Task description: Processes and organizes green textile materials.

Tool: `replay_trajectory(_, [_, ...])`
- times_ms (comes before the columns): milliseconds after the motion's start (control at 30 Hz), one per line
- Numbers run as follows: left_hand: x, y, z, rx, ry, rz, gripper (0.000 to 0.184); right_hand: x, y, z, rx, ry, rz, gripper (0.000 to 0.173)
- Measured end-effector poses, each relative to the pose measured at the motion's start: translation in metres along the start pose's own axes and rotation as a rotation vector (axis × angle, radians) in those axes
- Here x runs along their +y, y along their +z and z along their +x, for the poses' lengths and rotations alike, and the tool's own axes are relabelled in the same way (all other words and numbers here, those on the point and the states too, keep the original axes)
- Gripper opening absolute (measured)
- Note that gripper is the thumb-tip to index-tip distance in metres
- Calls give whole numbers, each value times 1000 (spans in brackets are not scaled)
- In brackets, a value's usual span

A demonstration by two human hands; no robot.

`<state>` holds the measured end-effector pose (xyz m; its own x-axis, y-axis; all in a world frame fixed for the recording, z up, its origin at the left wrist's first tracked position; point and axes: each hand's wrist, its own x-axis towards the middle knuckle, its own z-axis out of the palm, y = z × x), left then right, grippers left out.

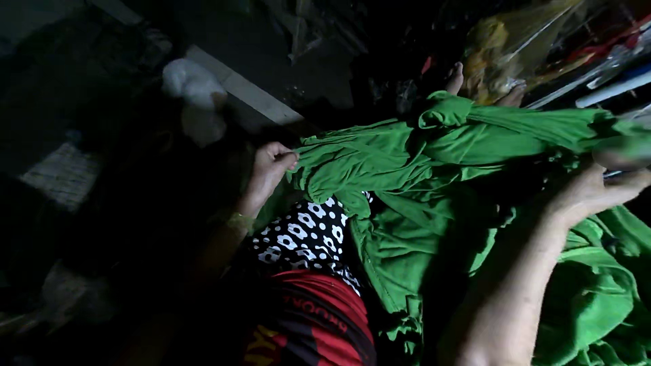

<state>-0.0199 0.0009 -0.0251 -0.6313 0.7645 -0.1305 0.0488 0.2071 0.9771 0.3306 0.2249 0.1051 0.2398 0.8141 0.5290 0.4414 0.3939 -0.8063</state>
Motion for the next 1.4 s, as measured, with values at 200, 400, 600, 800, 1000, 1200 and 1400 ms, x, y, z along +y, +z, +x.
replay_trajectory(200, [2, 5, -6, 4, -56, -12, 11, -90, 102, -70, -774, -425, -404, 31])
replay_trajectory(400, [8, 5, -18, -16, -36, 6, 8, -69, 211, -158, -1403, -323, -719, 32])
replay_trajectory(600, [2, 3, -15, -3, -116, -36, 8, -50, 209, -157, -1306, -67, -415, 27])
replay_trajectory(800, [2, 6, -19, -26, -87, -113, 4, -49, 192, -140, -1130, 375, 233, 16])
replay_trajectory(1000, [5, 4, -18, -8, -48, -110, 5, -65, 136, -85, -1338, 69, 163, 15])
replay_trajectory(1200, [5, 18, -20, -104, 23, -29, 9, -8, 90, -86, -1340, 30, -97, 14])
replay_trajectory(1400, [23, 35, -26, -272, 91, 107, 20, -6, 89, -97, -1331, 103, -134, 17])
